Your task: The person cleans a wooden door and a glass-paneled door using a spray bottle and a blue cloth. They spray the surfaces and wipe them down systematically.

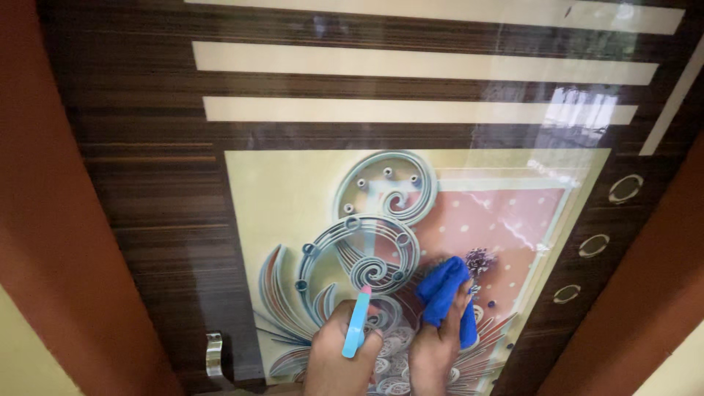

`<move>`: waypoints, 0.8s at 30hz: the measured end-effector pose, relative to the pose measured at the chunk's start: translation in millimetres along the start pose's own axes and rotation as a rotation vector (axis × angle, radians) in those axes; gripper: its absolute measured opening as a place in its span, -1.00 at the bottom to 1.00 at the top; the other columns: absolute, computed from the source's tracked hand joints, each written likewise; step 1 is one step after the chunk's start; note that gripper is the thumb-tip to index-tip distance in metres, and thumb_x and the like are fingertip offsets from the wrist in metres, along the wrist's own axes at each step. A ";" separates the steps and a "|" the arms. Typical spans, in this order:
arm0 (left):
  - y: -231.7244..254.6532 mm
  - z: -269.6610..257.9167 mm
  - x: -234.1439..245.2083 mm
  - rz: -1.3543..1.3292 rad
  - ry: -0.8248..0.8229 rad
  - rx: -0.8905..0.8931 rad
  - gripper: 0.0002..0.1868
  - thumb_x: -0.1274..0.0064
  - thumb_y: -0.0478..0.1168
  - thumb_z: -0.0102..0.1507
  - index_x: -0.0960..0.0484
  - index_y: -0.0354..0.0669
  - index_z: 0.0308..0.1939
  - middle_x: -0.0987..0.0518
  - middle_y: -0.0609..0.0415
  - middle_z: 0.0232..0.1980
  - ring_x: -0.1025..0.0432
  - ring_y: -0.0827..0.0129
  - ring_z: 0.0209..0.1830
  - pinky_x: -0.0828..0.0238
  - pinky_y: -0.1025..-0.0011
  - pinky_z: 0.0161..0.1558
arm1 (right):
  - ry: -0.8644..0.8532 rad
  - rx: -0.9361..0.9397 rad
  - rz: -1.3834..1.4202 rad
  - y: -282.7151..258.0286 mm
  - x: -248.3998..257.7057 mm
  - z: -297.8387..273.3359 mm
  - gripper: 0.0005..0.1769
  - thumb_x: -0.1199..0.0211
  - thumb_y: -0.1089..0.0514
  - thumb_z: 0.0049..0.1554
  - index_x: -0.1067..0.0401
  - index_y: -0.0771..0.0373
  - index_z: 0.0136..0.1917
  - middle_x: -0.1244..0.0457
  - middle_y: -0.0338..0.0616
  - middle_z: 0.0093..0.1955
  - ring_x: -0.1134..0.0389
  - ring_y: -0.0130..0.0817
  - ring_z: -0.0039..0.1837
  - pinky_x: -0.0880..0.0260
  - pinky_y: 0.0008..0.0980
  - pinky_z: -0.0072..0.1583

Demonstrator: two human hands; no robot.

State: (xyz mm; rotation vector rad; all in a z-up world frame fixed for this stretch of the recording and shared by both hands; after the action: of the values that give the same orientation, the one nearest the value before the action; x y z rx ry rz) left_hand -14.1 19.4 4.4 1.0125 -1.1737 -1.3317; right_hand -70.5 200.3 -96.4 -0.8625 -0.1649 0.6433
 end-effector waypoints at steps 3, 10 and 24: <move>0.8 -0.9 -14.0 0.061 0.025 0.026 -0.67 -0.16 -0.29 0.09 -0.64 -0.12 -0.04 -0.54 -0.04 -0.60 -0.44 0.35 -0.76 -0.42 0.31 -0.60 | -0.031 0.034 0.015 -1.1 13.4 12.7 -0.28 0.08 0.33 0.25 0.12 0.36 0.65 0.14 0.09 0.72 0.19 -0.11 0.72 0.26 -0.25 0.60; -11.9 5.4 -40.3 0.157 0.111 -0.056 -0.61 -0.19 -0.27 0.04 -0.65 -0.10 -0.03 -0.68 -0.04 -0.37 -0.55 0.16 -0.56 -0.50 0.22 -0.41 | -0.017 0.119 -0.100 -3.3 30.7 38.2 -0.30 0.09 0.31 0.28 0.08 0.33 0.66 0.12 0.05 0.73 0.17 -0.12 0.74 0.25 -0.24 0.64; -5.6 1.1 -68.1 0.036 0.215 -0.001 -0.59 -0.14 -0.36 -0.02 -0.67 -0.05 -0.07 -0.55 -0.02 -0.47 -0.45 0.36 -0.70 -0.43 0.34 -0.54 | -0.094 0.199 -0.098 -2.5 40.2 55.3 -0.36 0.07 0.36 0.24 -0.08 0.32 0.59 0.16 0.20 0.72 0.29 0.02 0.76 0.45 -0.05 0.66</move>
State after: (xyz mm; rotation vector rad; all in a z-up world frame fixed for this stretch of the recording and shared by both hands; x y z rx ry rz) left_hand -9.4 87.1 -3.7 1.0999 -1.0237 -1.1641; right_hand -58.4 258.9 -63.3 -0.6298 -0.2229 0.5976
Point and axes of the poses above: each hand's wrist, its own z-axis towards the middle knuckle, its own x-axis out of the back of the hand, y = z × x, the point moved 2 cm from there along z, towards the middle knuckle
